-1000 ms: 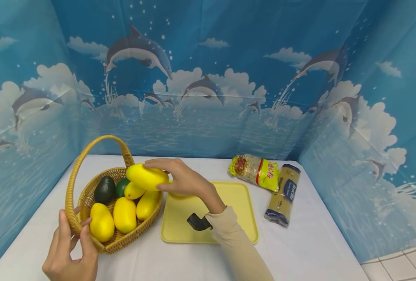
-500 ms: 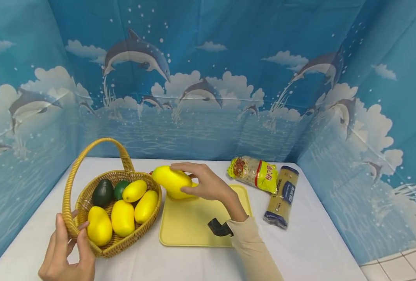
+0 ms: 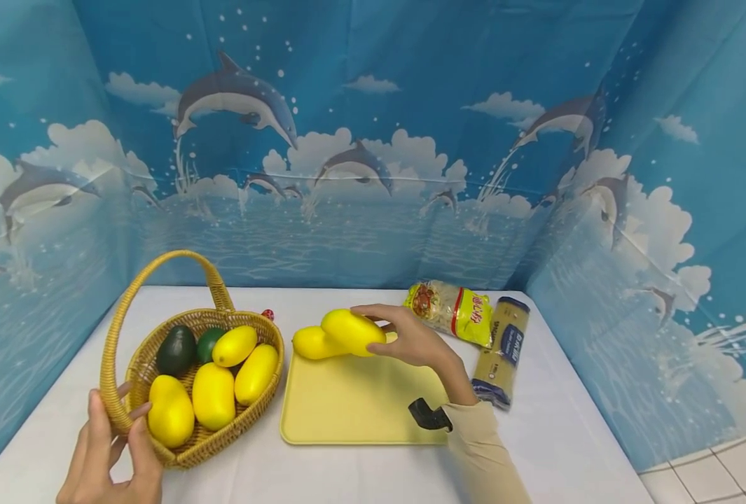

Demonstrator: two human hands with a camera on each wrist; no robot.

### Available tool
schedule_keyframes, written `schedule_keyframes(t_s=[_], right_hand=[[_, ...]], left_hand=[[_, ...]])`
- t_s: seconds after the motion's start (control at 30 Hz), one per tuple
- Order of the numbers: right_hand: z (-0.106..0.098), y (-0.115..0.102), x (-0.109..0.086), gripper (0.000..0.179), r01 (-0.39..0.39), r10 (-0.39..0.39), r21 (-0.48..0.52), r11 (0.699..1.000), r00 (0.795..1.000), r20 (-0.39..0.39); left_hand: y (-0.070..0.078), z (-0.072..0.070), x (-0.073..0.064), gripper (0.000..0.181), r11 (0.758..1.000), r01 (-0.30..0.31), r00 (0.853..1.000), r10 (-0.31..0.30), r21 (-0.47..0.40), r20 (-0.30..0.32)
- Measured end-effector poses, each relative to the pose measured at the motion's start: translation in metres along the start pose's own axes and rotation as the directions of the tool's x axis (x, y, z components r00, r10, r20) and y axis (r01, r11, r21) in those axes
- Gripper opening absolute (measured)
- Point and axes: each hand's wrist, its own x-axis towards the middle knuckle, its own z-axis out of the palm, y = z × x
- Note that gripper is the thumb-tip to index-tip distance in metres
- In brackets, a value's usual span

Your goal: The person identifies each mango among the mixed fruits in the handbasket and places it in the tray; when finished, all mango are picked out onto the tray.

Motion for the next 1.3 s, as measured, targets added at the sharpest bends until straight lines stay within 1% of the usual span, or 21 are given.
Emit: schedule_keyframes(t_s=[0.1, 0.17, 0.37, 0.5, 0.63, 0.83, 1.03, 1.1, 1.17, 1.3], right_hand=[[-0.004, 0.011, -0.011, 0.065, -0.021, 0.021, -0.007, 1.0, 1.0, -0.015], [-0.007, 0.019, -0.018, 0.064, -0.037, 0.037, -0.007, 0.999, 0.999, -0.029], [-0.014, 0.043, -0.035, 0.061, -0.111, 0.113, 0.031, 0.993, 0.992, -0.05], [-0.017, 0.052, -0.043, 0.06, -0.183, 0.186, 0.061, 0.981, 0.982, -0.035], [-0.017, 0.062, -0.047, 0.059, -0.228, 0.229, 0.079, 0.97, 0.973, -0.007], [-0.013, 0.076, -0.05, 0.057, -0.231, 0.229, 0.086, 0.969, 0.973, 0.026], [-0.016, 0.085, -0.049, 0.057, -0.23, 0.225, 0.103, 0.968, 0.973, 0.061], [-0.018, 0.087, -0.047, 0.058, -0.226, 0.221, 0.087, 0.97, 0.973, 0.069], [-0.018, 0.088, -0.047, 0.06, -0.219, 0.214, 0.06, 0.974, 0.974, 0.073], [-0.016, 0.09, -0.044, 0.062, -0.217, 0.216, 0.001, 0.976, 0.974, 0.06]], left_hand=[[0.001, -0.001, -0.001, 0.062, 1.0, 0.004, 1.0, -0.004, 0.01, 0.013], [0.001, -0.001, -0.001, 0.061, 1.0, -0.005, 1.0, 0.005, 0.003, 0.011], [0.001, -0.002, 0.001, 0.061, 1.0, -0.024, 1.0, 0.024, -0.006, 0.007], [0.002, -0.001, 0.002, 0.062, 1.0, -0.021, 1.0, 0.021, -0.013, 0.007], [0.002, -0.002, 0.002, 0.062, 1.0, -0.018, 1.0, 0.018, -0.016, 0.012], [0.0, -0.005, -0.001, 0.063, 1.0, -0.004, 0.999, 0.005, -0.018, 0.038], [-0.003, -0.003, -0.002, 0.062, 0.998, -0.043, 0.999, 0.043, -0.039, 0.008], [-0.003, -0.001, -0.001, 0.062, 0.998, -0.045, 0.999, 0.045, -0.038, -0.001], [-0.002, -0.001, -0.001, 0.063, 0.999, -0.036, 0.999, 0.036, -0.021, 0.006], [0.0, -0.002, 0.0, 0.062, 1.0, -0.03, 1.0, 0.03, -0.003, 0.004]])
